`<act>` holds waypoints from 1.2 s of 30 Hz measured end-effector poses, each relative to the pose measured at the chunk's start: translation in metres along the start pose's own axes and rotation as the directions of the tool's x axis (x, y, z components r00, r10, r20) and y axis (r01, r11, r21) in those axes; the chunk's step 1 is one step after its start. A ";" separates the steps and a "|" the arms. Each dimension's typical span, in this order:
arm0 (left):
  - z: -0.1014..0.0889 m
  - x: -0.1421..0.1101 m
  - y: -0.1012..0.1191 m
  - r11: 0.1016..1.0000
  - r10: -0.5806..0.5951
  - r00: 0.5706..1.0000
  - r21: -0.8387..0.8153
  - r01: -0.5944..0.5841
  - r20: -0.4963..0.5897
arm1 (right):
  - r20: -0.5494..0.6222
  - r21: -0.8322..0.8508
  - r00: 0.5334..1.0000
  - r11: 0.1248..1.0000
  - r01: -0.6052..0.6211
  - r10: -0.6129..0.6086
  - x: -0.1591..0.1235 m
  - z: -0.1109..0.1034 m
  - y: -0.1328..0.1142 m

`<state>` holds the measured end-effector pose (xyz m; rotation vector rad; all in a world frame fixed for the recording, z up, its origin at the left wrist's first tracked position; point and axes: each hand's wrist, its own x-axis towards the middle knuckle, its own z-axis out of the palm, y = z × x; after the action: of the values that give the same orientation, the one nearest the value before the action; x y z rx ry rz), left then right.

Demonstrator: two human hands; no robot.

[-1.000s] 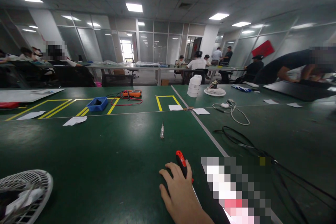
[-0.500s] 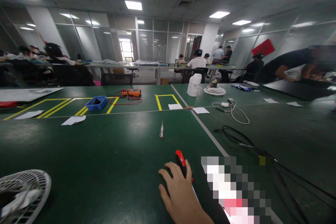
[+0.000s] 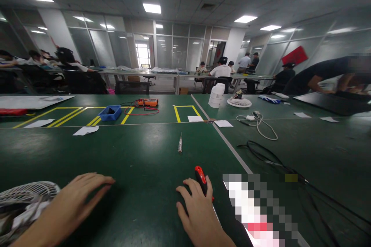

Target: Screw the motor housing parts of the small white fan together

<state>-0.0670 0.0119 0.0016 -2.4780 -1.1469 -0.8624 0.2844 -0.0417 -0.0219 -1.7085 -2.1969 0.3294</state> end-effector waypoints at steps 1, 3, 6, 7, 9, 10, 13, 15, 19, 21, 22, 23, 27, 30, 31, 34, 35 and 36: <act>0.013 0.008 0.013 0.998 0.010 0.999 -0.057 -0.009 0.031 | 0.002 -0.003 1.000 1.000 -0.003 0.003 0.000 0.000 0.000; 0.041 0.021 0.042 0.988 -0.043 0.998 -0.148 0.048 0.037 | 0.001 0.000 1.000 1.000 -0.008 0.008 0.001 0.000 0.000; 0.083 0.032 0.079 0.983 -0.078 0.997 -0.163 0.080 0.023 | -0.007 0.004 1.000 1.000 -0.012 0.012 0.002 0.000 0.000; 0.095 0.034 0.088 0.983 -0.084 0.996 -0.164 0.086 0.020 | -0.009 0.003 1.000 1.000 -0.013 0.013 0.002 0.000 0.000; 0.113 0.038 0.098 0.982 -0.086 0.996 -0.166 0.088 0.017 | -0.015 -0.003 1.000 1.000 -0.012 0.012 0.002 0.001 0.000; 0.118 0.039 0.102 0.982 -0.089 0.996 -0.165 0.091 0.020 | -0.020 -0.006 1.000 1.000 -0.010 0.010 0.002 0.001 0.000; 0.125 0.043 0.109 0.984 -0.074 0.996 -0.160 0.083 0.059 | -0.032 -0.013 0.999 1.000 -0.003 0.003 0.001 0.002 -0.001; 0.124 0.043 0.115 0.986 -0.036 0.994 -0.159 0.052 0.105 | -0.029 -0.016 1.000 1.000 -0.005 0.005 0.001 0.002 -0.001; 0.119 0.040 0.124 0.989 0.014 0.983 -0.144 0.012 0.181 | -0.020 -0.025 1.000 1.000 -0.016 0.016 0.002 0.002 -0.001; 0.116 0.039 0.126 0.991 0.017 0.980 -0.130 0.008 0.196 | -0.022 -0.023 1.000 1.000 -0.016 0.015 0.002 0.002 0.000; 0.115 0.038 0.126 0.992 0.018 0.980 -0.124 0.007 0.200 | -0.026 -0.020 1.000 1.000 -0.012 0.012 0.002 0.003 0.001; 0.113 0.038 0.127 0.993 0.018 0.980 -0.117 0.006 0.199 | -0.032 -0.016 0.999 1.000 -0.007 0.007 0.002 0.003 0.001; 0.103 0.030 0.129 0.997 0.023 0.984 -0.074 -0.010 0.174 | -0.041 -0.021 0.999 1.000 -0.004 0.003 0.002 0.004 0.002; 0.093 0.018 0.131 0.997 0.081 0.989 0.003 -0.082 0.122 | -0.018 -0.037 1.000 0.999 -0.008 0.008 0.002 0.001 -0.001; 0.090 0.014 0.131 0.994 0.107 0.990 0.026 -0.110 0.097 | -0.005 -0.042 1.000 0.999 0.002 -0.002 0.002 0.000 -0.002; 0.080 0.001 0.132 0.983 0.170 0.985 0.060 -0.171 0.020 | 0.044 -0.049 0.996 0.996 0.078 -0.075 0.004 0.000 -0.005; 0.076 -0.003 0.132 0.981 0.185 0.983 0.064 -0.184 -0.012 | 0.059 -0.050 0.993 0.993 0.106 -0.103 0.005 0.001 -0.006; 0.072 -0.006 0.131 0.979 0.197 0.979 0.065 -0.194 -0.044 | 0.072 -0.049 0.990 0.991 0.128 -0.124 0.006 0.003 -0.006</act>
<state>0.0588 -0.0420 -0.0591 -2.4545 -0.8806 -0.8168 0.2760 -0.0374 -0.0216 -1.5979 -2.3704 0.3039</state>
